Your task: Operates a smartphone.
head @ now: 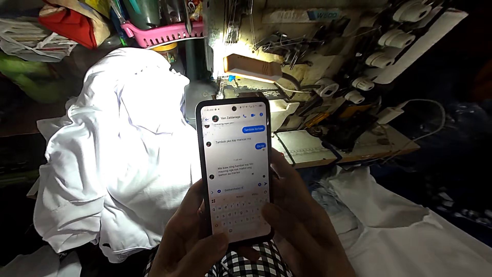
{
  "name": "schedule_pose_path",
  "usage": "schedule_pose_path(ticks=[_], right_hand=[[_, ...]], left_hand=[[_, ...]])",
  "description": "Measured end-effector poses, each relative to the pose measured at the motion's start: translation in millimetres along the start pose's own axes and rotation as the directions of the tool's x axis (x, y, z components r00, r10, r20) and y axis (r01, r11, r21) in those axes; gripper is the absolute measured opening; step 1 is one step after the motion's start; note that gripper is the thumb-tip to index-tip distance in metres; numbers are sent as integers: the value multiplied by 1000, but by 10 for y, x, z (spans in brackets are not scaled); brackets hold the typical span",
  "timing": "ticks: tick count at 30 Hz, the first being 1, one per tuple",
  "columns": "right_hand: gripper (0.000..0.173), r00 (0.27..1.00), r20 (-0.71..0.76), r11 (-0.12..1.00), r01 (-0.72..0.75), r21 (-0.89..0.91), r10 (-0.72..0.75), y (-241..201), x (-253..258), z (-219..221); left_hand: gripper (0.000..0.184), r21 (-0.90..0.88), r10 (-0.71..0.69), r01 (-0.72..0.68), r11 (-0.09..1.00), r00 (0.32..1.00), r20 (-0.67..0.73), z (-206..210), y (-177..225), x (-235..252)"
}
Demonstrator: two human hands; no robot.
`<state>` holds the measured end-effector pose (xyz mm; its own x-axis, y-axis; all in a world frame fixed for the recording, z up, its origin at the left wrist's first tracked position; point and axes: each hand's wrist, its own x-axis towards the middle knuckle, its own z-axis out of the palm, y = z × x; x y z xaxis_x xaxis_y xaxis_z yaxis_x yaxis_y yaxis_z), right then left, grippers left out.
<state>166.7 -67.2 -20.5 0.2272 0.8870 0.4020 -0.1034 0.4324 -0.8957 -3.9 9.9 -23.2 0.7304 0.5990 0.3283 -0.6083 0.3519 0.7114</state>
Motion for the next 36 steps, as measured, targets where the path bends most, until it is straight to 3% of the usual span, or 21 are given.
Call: schedule_pose_path(ticks=[3, 7, 10, 18, 26, 36], right_hand=[[60, 1000, -9, 1000, -4, -5, 4, 1, -2, -4], [79, 996, 84, 1000, -13, -18, 14, -14, 7, -30], [83, 995, 91, 998, -35, -46, 40, -33, -4, -26], [92, 985, 175, 999, 8, -37, -2, -12, -5, -61], [88, 995, 99, 993, 2, -117, 10, -48, -19, -26], [95, 978, -211, 915, -91, -392, 7, -70, -36, 272]], left_hand=[[57, 4, 6, -6, 1000, 1000, 10, 7, -1, 10], [59, 13, 8, -8, 1000, 1000, 1, -2, 4, 9], [59, 8, 6, -6, 1000, 1000, -6, 2, 3, 10], [43, -24, 10, -13, 1000, 993, -115, 53, 0, 16], [58, -11, 32, -32, 999, 999, -24, 11, -17, 4], [66, 131, 61, -60, 990, 998, -3, 54, -79, -17]])
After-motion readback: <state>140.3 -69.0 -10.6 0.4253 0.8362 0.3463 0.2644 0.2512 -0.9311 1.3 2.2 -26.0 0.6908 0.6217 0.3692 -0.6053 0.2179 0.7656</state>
